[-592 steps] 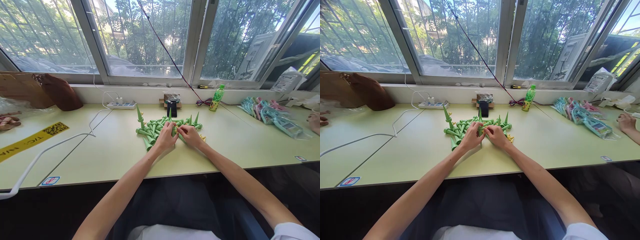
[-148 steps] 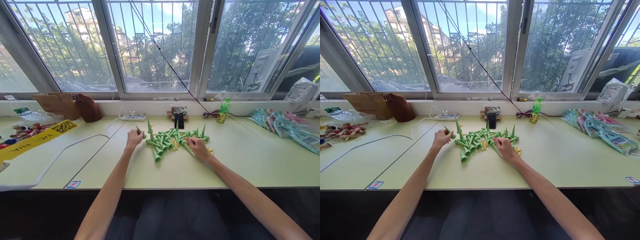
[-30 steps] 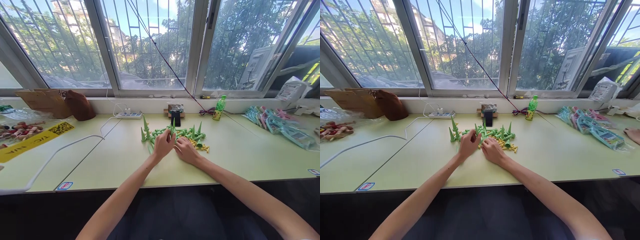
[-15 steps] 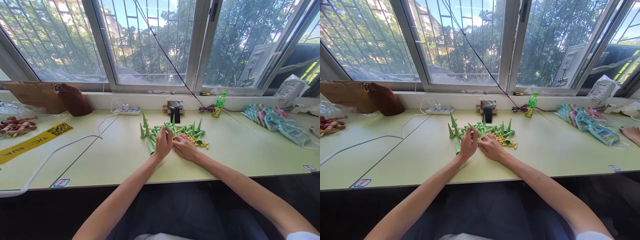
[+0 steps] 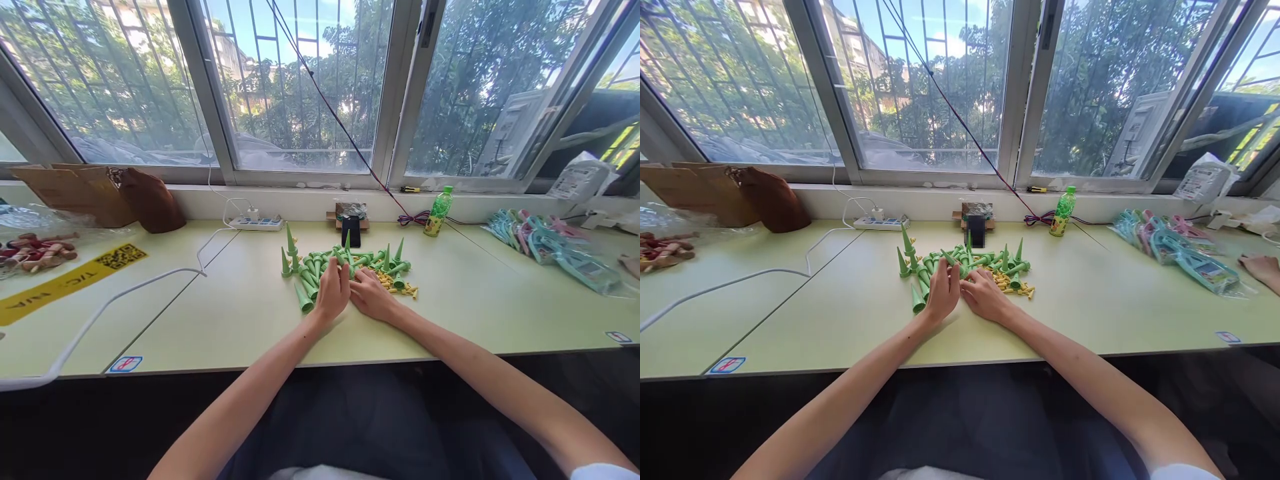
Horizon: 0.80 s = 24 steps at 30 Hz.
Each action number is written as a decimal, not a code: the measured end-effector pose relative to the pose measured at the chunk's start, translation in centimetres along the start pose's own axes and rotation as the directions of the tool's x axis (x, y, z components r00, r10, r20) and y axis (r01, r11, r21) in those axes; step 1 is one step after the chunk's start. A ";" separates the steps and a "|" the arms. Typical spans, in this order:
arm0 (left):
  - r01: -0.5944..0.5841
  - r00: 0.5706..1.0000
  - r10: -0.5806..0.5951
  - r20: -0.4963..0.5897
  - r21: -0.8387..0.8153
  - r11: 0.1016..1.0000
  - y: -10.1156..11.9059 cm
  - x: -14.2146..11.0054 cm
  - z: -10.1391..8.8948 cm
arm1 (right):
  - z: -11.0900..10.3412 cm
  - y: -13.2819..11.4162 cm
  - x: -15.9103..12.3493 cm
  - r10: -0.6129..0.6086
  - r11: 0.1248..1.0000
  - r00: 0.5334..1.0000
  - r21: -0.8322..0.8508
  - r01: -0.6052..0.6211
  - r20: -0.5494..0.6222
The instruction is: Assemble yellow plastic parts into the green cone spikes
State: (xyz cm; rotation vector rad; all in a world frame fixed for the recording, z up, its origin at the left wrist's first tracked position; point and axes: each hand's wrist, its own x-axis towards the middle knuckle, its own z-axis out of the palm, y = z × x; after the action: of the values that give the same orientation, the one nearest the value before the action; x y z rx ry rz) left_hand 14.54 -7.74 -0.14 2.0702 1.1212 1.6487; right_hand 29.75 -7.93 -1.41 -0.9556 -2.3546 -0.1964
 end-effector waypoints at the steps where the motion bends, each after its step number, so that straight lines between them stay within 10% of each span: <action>1: 0.009 1.000 -0.009 -0.008 0.000 1.000 0.0 0.0 0.0 | 0.0 0.0 0.0 -0.002 1.000 1.000 0.010 0.002 -0.001; 24: 0.064 0.987 -0.053 -0.153 0.069 0.996 -0.1 0.3 0.0 | -0.2 0.0 -0.1 0.047 0.996 0.999 0.071 -0.045 -0.027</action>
State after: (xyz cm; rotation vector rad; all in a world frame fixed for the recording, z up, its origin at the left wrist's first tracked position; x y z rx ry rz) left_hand 14.57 -7.50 0.01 1.9631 1.2969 1.7858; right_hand 29.92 -8.04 -1.27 -0.9656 -2.2958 -0.1068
